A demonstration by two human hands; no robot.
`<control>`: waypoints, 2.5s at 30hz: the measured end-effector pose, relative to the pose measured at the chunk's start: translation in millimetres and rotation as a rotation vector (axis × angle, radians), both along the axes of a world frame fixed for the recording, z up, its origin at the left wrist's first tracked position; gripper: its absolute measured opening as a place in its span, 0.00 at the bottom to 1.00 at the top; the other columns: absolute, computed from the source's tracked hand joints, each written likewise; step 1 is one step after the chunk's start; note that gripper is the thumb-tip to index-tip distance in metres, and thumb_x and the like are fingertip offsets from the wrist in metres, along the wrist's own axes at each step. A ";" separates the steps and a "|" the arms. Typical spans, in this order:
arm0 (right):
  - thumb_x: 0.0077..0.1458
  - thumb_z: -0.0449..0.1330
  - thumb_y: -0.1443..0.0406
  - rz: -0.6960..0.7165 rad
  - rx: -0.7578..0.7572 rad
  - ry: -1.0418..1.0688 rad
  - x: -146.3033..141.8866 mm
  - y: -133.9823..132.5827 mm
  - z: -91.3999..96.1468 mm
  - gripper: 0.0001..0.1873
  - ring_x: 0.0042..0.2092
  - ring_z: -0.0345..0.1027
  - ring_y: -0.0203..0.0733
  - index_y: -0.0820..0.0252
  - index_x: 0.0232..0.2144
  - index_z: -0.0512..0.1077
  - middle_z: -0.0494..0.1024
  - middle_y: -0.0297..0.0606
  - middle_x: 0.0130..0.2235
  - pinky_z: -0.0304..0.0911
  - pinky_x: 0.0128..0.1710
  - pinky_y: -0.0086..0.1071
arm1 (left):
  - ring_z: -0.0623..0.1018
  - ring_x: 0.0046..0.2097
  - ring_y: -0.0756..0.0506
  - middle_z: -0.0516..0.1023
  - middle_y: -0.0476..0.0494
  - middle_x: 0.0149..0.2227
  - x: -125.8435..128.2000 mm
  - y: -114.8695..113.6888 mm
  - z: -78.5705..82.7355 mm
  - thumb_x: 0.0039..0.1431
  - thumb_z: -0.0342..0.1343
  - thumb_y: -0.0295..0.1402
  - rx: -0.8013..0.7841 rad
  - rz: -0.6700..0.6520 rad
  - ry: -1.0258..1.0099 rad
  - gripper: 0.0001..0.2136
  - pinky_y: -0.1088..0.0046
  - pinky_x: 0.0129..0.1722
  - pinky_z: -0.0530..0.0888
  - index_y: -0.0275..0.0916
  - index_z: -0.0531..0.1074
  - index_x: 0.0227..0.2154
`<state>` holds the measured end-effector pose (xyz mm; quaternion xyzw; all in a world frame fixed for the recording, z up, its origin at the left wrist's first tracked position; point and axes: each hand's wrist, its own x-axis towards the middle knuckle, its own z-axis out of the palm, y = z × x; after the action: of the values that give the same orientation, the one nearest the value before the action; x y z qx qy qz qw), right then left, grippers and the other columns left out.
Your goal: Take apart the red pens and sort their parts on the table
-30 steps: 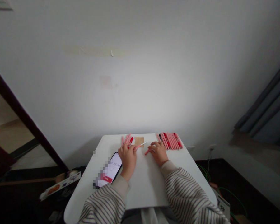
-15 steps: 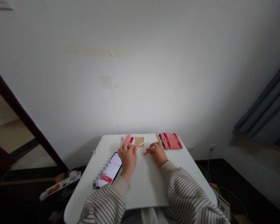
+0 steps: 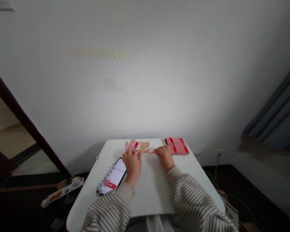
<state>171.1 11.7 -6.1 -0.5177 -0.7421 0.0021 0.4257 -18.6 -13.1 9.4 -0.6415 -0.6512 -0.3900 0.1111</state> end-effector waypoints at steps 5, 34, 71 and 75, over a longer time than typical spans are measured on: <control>0.59 0.56 0.63 -0.096 0.035 0.025 3.6 0.5 -0.3 0.10 0.44 0.60 0.44 0.54 0.37 0.78 0.77 0.38 0.36 0.54 0.46 0.36 | 0.71 0.44 0.40 0.75 0.40 0.42 0.4 -0.7 0.2 0.58 0.51 0.43 0.000 -0.009 0.016 0.13 0.62 0.44 0.63 0.45 0.77 0.33; 0.59 0.56 0.63 -0.201 0.052 0.076 4.2 -0.7 -0.1 0.10 0.45 0.58 0.47 0.53 0.36 0.78 0.77 0.38 0.36 0.52 0.45 0.39 | 0.71 0.46 0.39 0.74 0.40 0.42 1.2 -3.1 2.8 0.59 0.50 0.41 -0.016 -0.040 0.002 0.11 0.60 0.46 0.64 0.46 0.77 0.34; 0.54 0.61 0.69 0.080 0.027 0.035 -2.9 -5.4 5.3 0.07 0.44 0.59 0.45 0.53 0.34 0.78 0.76 0.38 0.35 0.56 0.47 0.40 | 0.69 0.49 0.40 0.72 0.42 0.43 2.6 1.6 -8.9 0.58 0.53 0.39 0.014 -0.172 0.034 0.09 0.52 0.54 0.63 0.48 0.78 0.33; 0.54 0.60 0.70 0.107 0.027 0.063 -3.3 -5.9 7.0 0.08 0.43 0.60 0.45 0.54 0.33 0.78 0.75 0.38 0.35 0.57 0.47 0.40 | 0.69 0.49 0.40 0.73 0.42 0.43 2.5 2.1 -8.7 0.58 0.53 0.39 0.011 -0.189 0.050 0.09 0.51 0.55 0.62 0.48 0.78 0.32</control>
<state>167.8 5.8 0.9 -0.4713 -0.7549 0.0312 0.4551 -16.1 -11.0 0.7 -0.7089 -0.5827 -0.3861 0.0936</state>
